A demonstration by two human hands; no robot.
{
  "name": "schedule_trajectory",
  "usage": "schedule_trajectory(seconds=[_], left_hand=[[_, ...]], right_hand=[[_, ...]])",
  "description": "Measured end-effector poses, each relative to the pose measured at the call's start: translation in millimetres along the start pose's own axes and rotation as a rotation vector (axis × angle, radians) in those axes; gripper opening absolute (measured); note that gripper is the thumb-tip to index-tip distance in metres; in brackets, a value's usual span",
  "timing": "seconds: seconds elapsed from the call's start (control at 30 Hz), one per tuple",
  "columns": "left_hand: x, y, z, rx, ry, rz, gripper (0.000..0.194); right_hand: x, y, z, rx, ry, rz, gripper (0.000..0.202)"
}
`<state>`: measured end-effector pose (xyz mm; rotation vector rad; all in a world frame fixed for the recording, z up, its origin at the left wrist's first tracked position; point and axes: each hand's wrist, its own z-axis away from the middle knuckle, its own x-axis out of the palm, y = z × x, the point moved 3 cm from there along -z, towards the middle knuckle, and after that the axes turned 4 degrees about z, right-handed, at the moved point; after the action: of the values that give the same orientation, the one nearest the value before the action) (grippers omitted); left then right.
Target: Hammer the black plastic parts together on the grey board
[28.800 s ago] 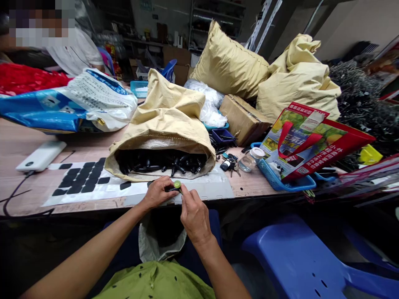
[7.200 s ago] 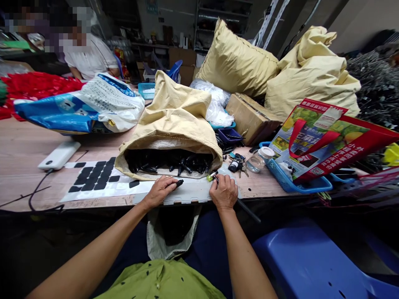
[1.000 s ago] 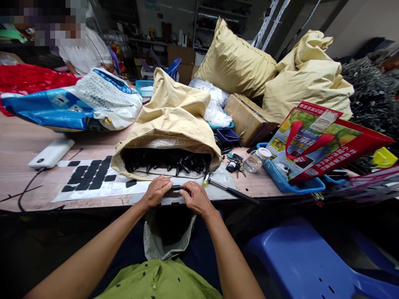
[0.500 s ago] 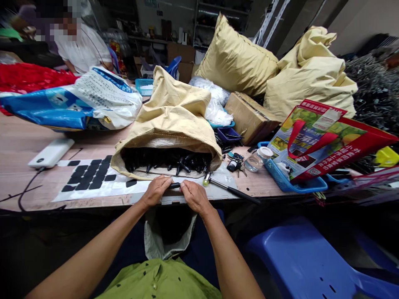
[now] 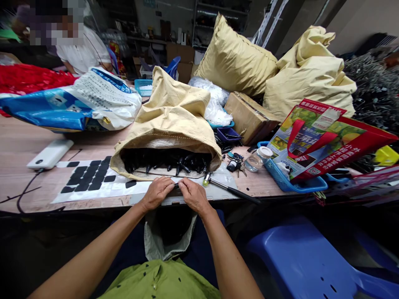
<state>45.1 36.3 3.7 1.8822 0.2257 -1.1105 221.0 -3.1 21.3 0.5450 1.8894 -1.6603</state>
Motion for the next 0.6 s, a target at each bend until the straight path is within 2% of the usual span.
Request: schedule_trajectory(seconds=[0.07, 0.2, 0.37, 0.6], left_hand=[[2.7, 0, 0, 0.027, 0.007, -0.032, 0.041], [6.3, -1, 2, 0.074, 0.043, -0.034, 0.04], [7.2, -3, 5, 0.109, 0.064, 0.008, 0.039], [5.3, 0, 5, 0.093, 0.096, -0.023, 0.037]], right_hand=[[1, 4, -2, 0.01, -0.013, -0.197, 0.027], [7, 12, -4, 0.176, -0.043, -0.511, 0.031], [13, 9, -4, 0.213, -0.027, -0.566, 0.036], [12, 8, -4, 0.266, -0.084, -0.7, 0.042]])
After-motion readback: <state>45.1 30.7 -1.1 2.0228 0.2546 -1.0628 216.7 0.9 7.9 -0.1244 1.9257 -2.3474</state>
